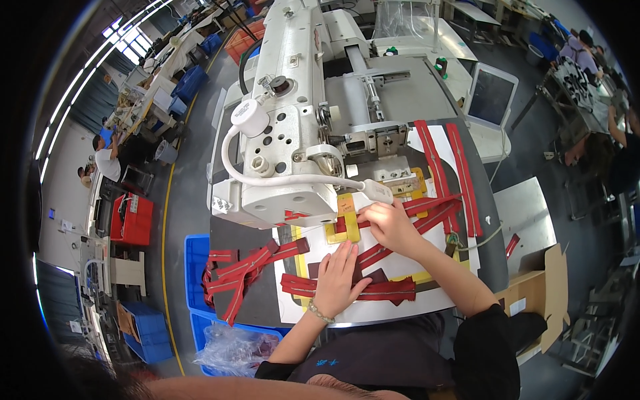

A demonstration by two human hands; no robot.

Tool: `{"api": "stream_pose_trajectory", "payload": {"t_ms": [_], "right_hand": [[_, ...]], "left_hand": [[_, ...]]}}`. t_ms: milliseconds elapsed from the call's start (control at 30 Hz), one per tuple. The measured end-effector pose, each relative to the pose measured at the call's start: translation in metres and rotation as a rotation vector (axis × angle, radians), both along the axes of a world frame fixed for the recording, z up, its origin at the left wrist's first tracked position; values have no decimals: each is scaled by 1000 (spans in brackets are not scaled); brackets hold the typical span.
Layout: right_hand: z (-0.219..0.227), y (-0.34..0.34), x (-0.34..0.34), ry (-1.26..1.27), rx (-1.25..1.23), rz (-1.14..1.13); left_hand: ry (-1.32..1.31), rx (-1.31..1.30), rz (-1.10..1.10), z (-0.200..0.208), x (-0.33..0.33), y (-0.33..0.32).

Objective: Placing red leather strips into a production template and using a handheld scanner at an industrial workstation.

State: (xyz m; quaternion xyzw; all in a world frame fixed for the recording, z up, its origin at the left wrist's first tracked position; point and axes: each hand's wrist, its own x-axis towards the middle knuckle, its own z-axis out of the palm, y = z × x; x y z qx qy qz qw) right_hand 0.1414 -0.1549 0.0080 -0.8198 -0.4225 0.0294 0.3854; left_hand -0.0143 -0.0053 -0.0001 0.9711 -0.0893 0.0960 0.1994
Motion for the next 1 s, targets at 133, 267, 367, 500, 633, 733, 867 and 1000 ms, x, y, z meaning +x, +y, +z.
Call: {"api": "stream_pose_trajectory", "payload": {"t_ms": [133,267,367,500,633,733,867,1000], "right_hand": [[-10,-10,-2,-188,-16,39],[-20,-15,-2,-297,-53,52],[-25,-16,-4,-308,-65,34],[-27,-14,-6,-322,-43,1],[-25,-13,-7,-340,-53,-5],[-25,-13,-7,-282,-45,-8],[-27,-14,-8,-274,-45,-26],[-30,-11,-6,-280,-47,-29]], "left_hand": [[52,47,20,-8,2,-2],[100,104,44,-11,3,-1],[114,114,55,-10,3,-1],[123,114,63,-8,4,-2],[122,119,67,-7,5,-2],[121,130,68,-7,4,-2],[130,116,65,-7,3,-2],[165,126,57,-8,4,0]]}}
